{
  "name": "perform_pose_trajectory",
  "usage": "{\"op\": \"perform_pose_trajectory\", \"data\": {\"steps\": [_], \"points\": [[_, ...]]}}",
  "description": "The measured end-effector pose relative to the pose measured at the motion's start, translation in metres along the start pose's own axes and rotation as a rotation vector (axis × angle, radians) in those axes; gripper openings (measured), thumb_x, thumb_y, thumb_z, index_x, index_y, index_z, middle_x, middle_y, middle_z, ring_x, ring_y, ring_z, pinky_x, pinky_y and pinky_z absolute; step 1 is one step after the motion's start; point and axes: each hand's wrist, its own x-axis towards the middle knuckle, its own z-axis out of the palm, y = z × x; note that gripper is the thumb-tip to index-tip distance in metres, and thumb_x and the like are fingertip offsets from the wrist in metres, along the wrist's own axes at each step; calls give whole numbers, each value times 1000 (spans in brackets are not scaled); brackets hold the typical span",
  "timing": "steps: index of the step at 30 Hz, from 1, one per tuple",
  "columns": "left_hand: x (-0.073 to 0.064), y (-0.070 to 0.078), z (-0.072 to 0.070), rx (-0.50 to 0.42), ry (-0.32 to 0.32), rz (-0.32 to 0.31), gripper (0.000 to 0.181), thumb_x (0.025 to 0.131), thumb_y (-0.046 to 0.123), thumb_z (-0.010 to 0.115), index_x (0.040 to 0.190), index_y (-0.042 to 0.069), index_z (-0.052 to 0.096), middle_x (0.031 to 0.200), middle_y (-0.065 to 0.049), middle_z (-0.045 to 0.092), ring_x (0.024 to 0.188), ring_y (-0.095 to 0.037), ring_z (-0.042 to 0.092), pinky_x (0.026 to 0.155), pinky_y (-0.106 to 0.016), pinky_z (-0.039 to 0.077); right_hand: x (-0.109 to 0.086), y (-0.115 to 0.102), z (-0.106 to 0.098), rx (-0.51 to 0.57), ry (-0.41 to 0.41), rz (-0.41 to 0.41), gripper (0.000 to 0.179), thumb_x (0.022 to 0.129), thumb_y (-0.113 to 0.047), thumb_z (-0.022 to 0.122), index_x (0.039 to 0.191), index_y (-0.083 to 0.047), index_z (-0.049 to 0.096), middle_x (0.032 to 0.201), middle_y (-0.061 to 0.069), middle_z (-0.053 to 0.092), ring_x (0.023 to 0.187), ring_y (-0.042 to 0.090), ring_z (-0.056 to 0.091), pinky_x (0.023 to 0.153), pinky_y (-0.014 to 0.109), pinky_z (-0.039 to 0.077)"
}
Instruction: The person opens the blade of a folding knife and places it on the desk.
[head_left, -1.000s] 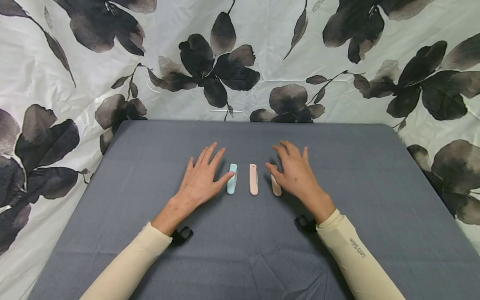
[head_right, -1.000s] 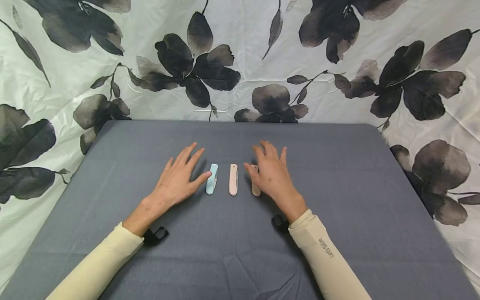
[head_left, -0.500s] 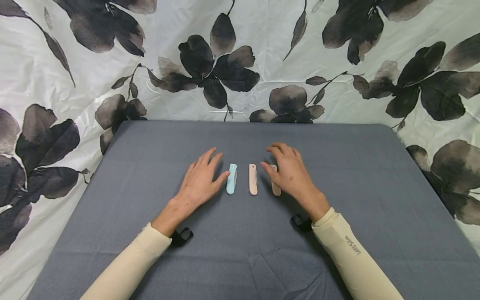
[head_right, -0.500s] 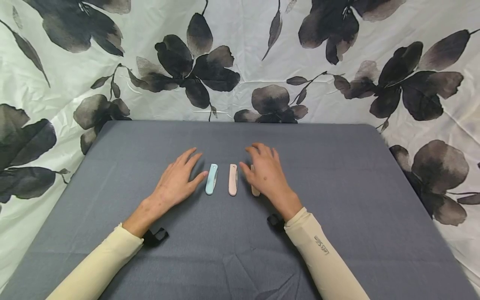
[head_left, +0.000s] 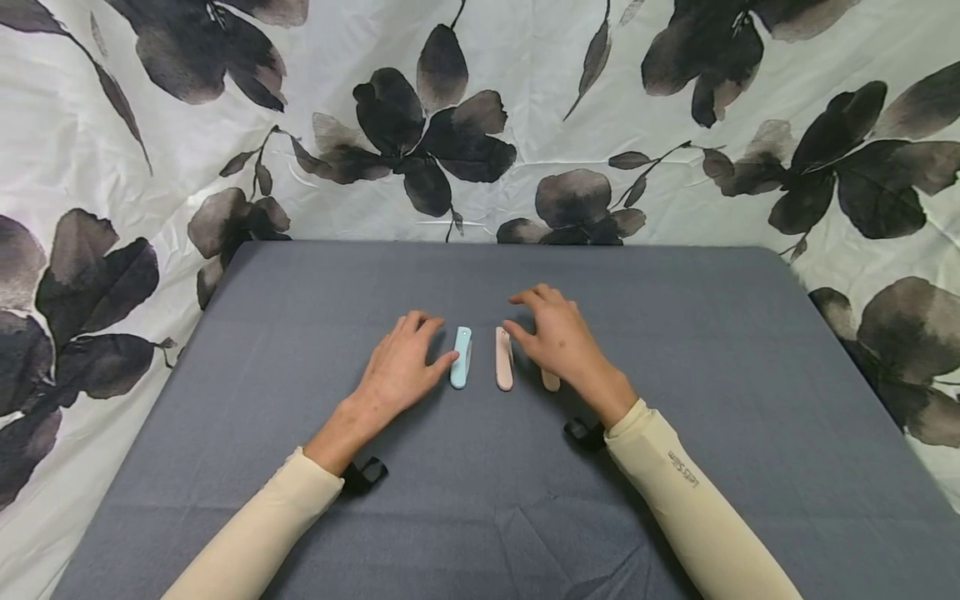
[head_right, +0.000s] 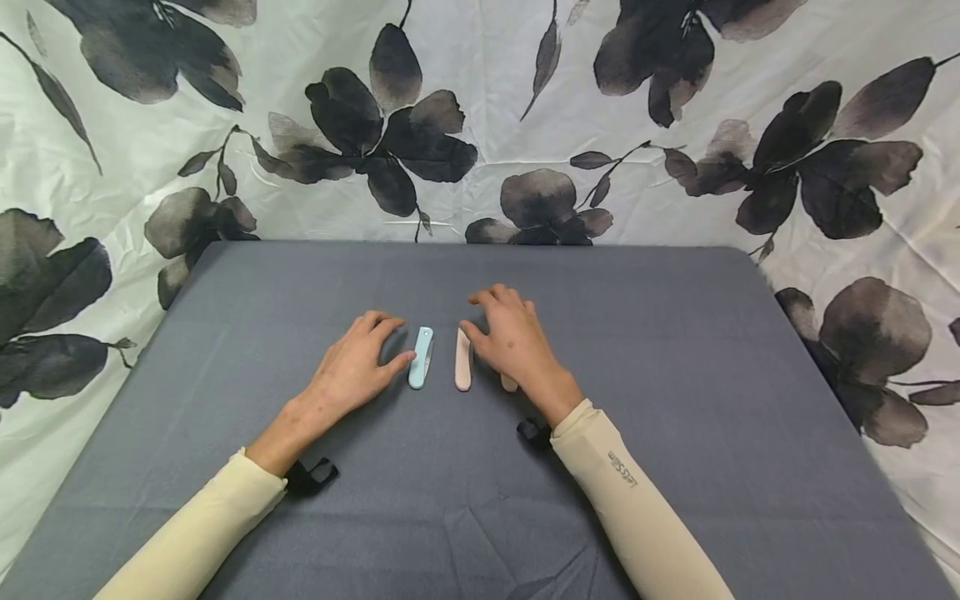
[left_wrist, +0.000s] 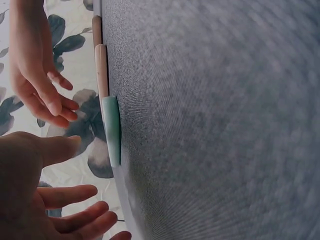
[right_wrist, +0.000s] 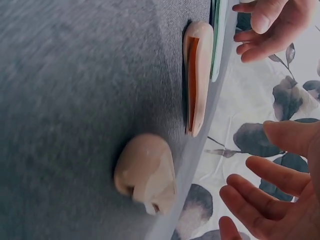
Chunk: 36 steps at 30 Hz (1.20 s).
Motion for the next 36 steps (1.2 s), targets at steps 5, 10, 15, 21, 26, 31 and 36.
{"op": "perform_pose_trajectory", "data": {"steps": [5, 10, 15, 21, 26, 31, 36], "points": [[-1, 2, 2, 16, -15, 6, 58, 97, 37, 74, 144, 5, 59, 134, -15, 58, 117, -31, 58, 94, -49, 54, 3, -3, 4, 12, -33, 5, 42, 101, -30, 71, 135, -7, 68, 134, 14, 64, 126, 35, 57, 106, 56, 42], [-2, 4, 5, 37, -40, 7, 59, 96, 37, 76, 143, 5, 60, 126, -15, 59, 106, -29, 57, 87, -45, 54, 5, -5, 6, 15, -52, 5, 40, 101, -31, 70, 133, -7, 68, 132, 13, 64, 123, 34, 58, 104, 54, 43], [-2, 6, 7, 46, -68, -12, 62, 96, 39, 76, 145, 6, 59, 126, -15, 58, 103, -27, 56, 86, -45, 53, 10, -7, 9, 23, -78, 9, 41, 102, -32, 69, 134, -8, 68, 131, 13, 64, 123, 33, 59, 106, 54, 44], [-3, 7, 9, 46, -84, -27, 68, 94, 41, 78, 147, 4, 56, 127, -16, 58, 101, -28, 56, 85, -45, 54, 16, -11, 13, 34, -123, 7, 40, 102, -32, 68, 135, -9, 68, 130, 13, 65, 121, 32, 59, 103, 53, 44], [-5, 8, 9, 47, -95, -35, 73, 91, 41, 81, 147, 3, 55, 126, -16, 59, 102, -28, 56, 87, -45, 54, 20, -13, 17, 25, -154, 7, 39, 102, -32, 68, 134, -9, 68, 128, 12, 66, 121, 32, 60, 106, 54, 44], [-6, 9, 10, 40, -111, -44, 74, 90, 41, 81, 147, 2, 55, 125, -16, 58, 100, -27, 55, 86, -45, 53, 23, -14, 20, 36, -172, 6, 38, 101, -32, 69, 133, -9, 69, 127, 12, 66, 120, 32, 61, 107, 54, 44], [-5, 9, 11, 39, -101, -41, 74, 90, 42, 82, 146, 1, 56, 122, -16, 59, 97, -26, 54, 85, -44, 53, 25, -15, 21, 38, -187, 1, 38, 101, -32, 70, 132, -10, 69, 128, 12, 66, 121, 31, 61, 108, 55, 44]]}}
